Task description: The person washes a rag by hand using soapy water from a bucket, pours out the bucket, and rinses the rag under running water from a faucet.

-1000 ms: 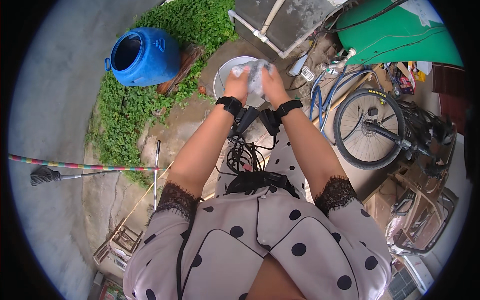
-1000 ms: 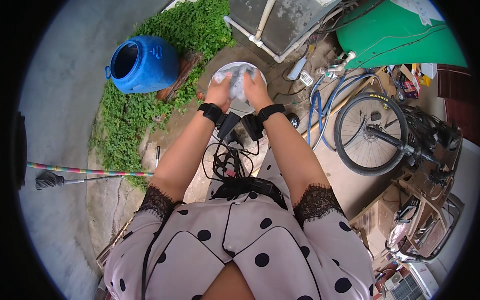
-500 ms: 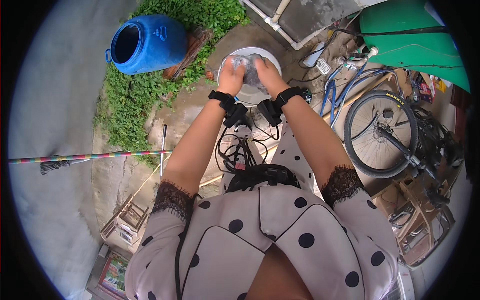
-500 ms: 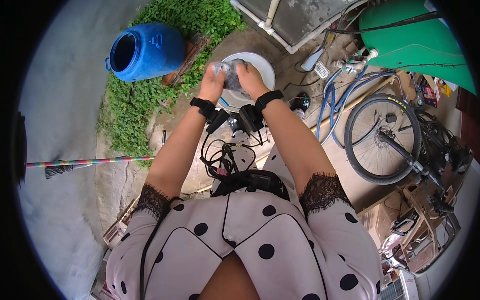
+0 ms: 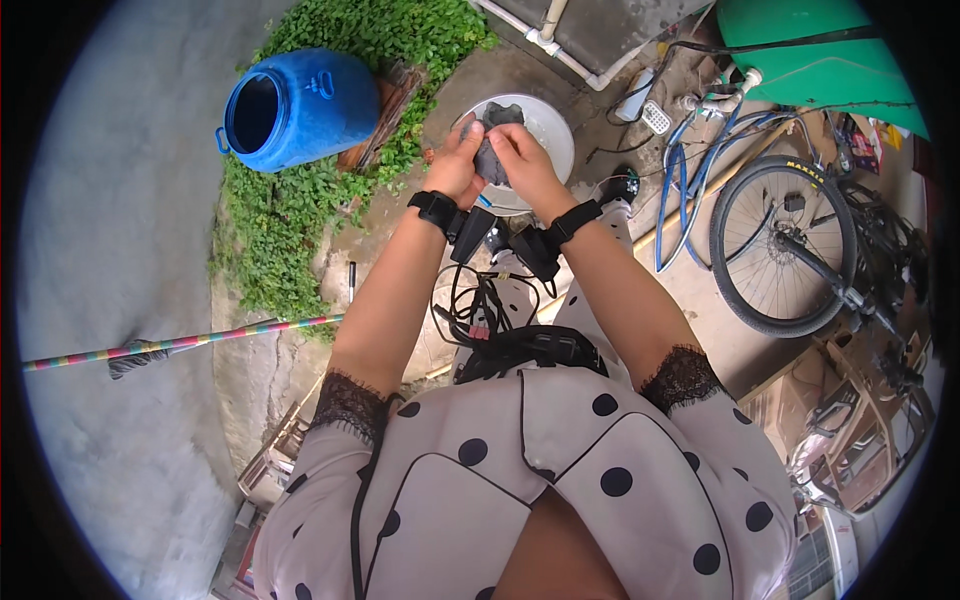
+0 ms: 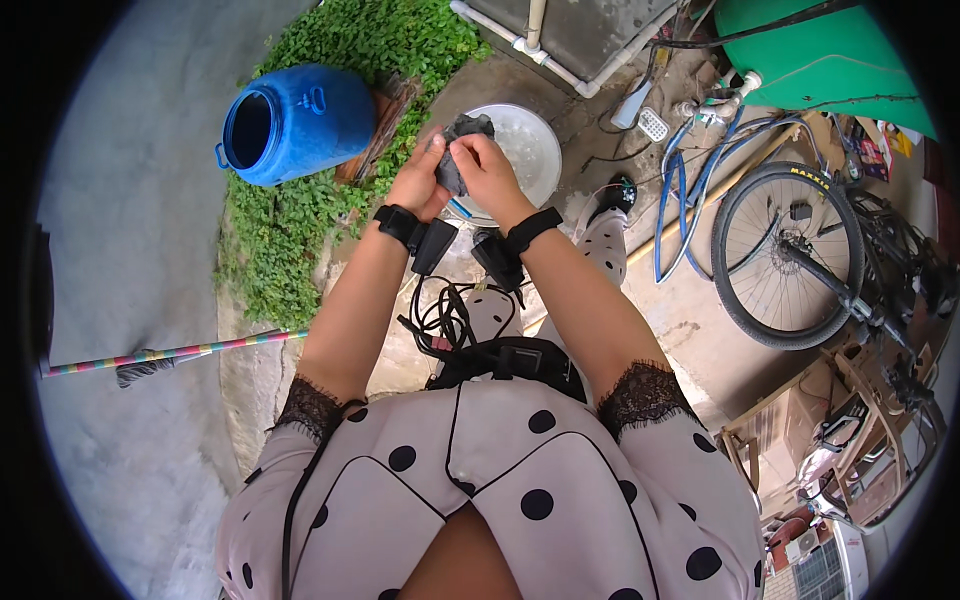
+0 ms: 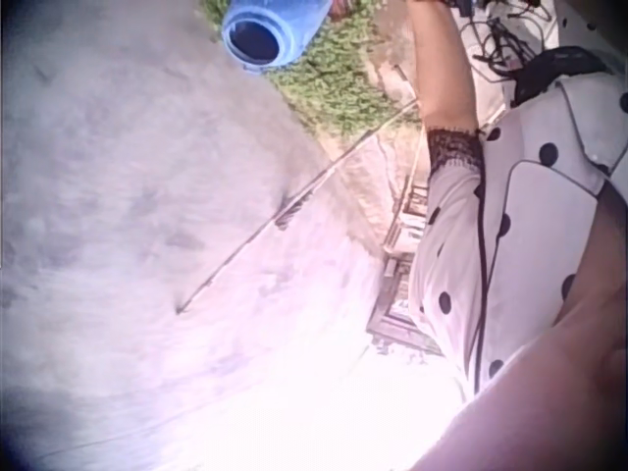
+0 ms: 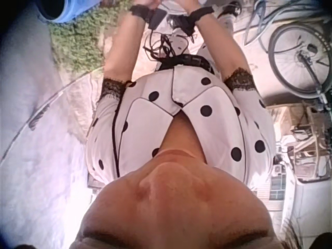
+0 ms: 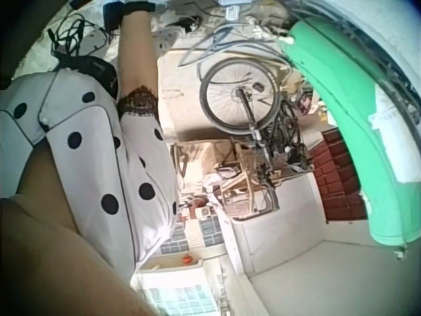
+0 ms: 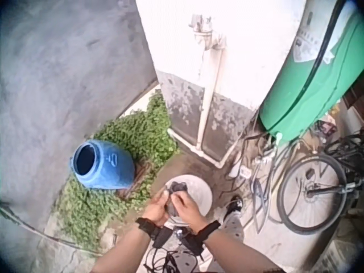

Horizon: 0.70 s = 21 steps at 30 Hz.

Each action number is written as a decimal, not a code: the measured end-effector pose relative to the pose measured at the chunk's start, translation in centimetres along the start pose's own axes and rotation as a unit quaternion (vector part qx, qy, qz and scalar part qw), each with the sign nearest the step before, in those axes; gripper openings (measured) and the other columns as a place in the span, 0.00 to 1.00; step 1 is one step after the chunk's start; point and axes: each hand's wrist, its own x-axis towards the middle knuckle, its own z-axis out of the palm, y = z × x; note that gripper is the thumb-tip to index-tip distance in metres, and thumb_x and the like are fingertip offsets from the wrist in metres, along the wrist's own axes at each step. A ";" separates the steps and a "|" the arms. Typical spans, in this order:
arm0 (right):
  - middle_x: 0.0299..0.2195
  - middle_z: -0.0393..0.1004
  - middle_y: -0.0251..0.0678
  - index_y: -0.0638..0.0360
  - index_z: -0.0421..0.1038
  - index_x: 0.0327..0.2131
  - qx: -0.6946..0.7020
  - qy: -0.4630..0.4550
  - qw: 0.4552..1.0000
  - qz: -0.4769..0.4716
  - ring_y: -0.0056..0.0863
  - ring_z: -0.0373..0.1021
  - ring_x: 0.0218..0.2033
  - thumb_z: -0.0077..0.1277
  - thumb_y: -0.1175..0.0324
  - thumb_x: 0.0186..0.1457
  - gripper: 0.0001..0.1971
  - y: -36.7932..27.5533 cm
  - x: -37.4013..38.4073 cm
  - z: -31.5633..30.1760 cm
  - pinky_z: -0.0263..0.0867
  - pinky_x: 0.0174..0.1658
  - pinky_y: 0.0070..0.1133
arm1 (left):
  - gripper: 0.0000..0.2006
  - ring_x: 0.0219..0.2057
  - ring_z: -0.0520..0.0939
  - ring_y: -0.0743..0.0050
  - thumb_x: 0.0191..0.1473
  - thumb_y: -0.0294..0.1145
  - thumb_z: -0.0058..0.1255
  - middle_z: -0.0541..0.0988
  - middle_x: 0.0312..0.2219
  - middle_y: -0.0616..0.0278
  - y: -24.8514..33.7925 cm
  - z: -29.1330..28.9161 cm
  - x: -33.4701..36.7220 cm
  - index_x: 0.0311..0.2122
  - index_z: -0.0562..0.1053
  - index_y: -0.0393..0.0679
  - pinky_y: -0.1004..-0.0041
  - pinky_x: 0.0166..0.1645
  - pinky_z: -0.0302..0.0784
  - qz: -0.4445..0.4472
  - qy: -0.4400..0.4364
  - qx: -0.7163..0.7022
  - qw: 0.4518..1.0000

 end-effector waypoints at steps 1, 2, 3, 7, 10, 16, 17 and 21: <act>0.27 0.69 0.35 0.62 0.66 0.37 0.000 0.002 1.000 0.001 0.20 0.65 0.28 0.49 0.63 0.52 0.13 0.4 0.1 -0.2 0.62 0.31 0.18 | 0.17 0.43 0.72 0.65 0.58 0.39 0.37 0.69 0.44 0.54 -0.3 0.0 0.2 0.49 0.60 0.40 0.61 0.46 0.71 -0.002 -0.001 0.001 1.000; 0.26 0.68 0.35 0.63 0.65 0.38 0.001 0.043 0.998 0.044 0.20 0.65 0.27 0.50 0.61 0.51 0.16 -0.1 0.5 -0.2 0.61 0.30 0.18 | 0.16 0.42 0.73 0.66 0.58 0.36 0.37 0.70 0.42 0.55 -0.5 -0.1 0.2 0.48 0.61 0.39 0.63 0.45 0.72 0.020 -0.007 -0.007 1.000; 0.25 0.68 0.34 0.65 0.65 0.38 0.002 0.084 0.993 0.086 0.20 0.64 0.26 0.51 0.58 0.50 0.19 -0.6 0.9 -0.2 0.61 0.29 0.18 | 0.14 0.41 0.74 0.66 0.58 0.33 0.37 0.72 0.41 0.56 -0.5 -0.3 0.2 0.47 0.62 0.38 0.65 0.45 0.72 0.042 -0.012 -0.015 0.999; 0.28 0.70 0.34 0.66 0.66 0.39 0.032 0.066 0.982 0.176 0.19 0.65 0.28 0.55 0.55 0.47 0.23 -1.0 1.8 -2.0 0.62 0.32 0.18 | 0.12 0.39 0.76 0.64 0.57 0.28 0.37 0.73 0.40 0.56 0.6 -0.3 -0.5 0.46 0.63 0.37 0.64 0.43 0.74 0.062 -0.007 0.001 0.998; 0.33 0.72 0.35 0.65 0.68 0.40 0.141 -0.045 0.963 0.224 0.18 0.66 0.32 0.53 0.61 0.49 0.19 -1.6 1.5 -3.4 0.62 0.36 0.17 | 0.12 0.40 0.75 0.61 0.57 0.28 0.36 0.73 0.39 0.54 2.1 -0.3 -1.4 0.45 0.62 0.37 0.60 0.43 0.74 0.088 -0.009 -0.038 0.995; 0.27 0.72 0.36 0.60 0.63 0.42 -0.072 0.112 0.986 0.095 0.22 0.68 0.27 0.53 0.60 0.48 0.20 -3.5 0.6 -3.6 0.63 0.31 0.18 | 0.16 0.40 0.75 0.59 0.59 0.37 0.35 0.71 0.41 0.52 1.9 -0.8 -1.1 0.47 0.60 0.38 0.61 0.42 0.75 0.120 0.063 -0.021 0.991; 0.26 0.71 0.39 0.57 0.60 0.43 -0.114 0.072 0.988 0.080 0.28 0.69 0.28 0.53 0.57 0.48 0.22 -4.7 0.2 -2.8 0.63 0.32 0.21 | 0.17 0.41 0.74 0.59 0.58 0.38 0.35 0.70 0.42 0.52 1.5 -0.9 -0.8 0.48 0.59 0.38 0.62 0.43 0.74 0.108 0.077 -0.035 0.991; 0.29 0.71 0.47 0.60 0.65 0.36 -0.218 0.049 0.963 -0.147 0.45 0.68 0.31 0.48 0.53 0.50 0.19 -6.4 -0.9 0.5 0.65 0.34 0.30 | 0.18 0.38 0.74 0.65 0.60 0.42 0.32 0.72 0.39 0.56 0.1 0.1 0.2 0.45 0.63 0.38 0.67 0.44 0.70 0.080 0.072 0.011 0.994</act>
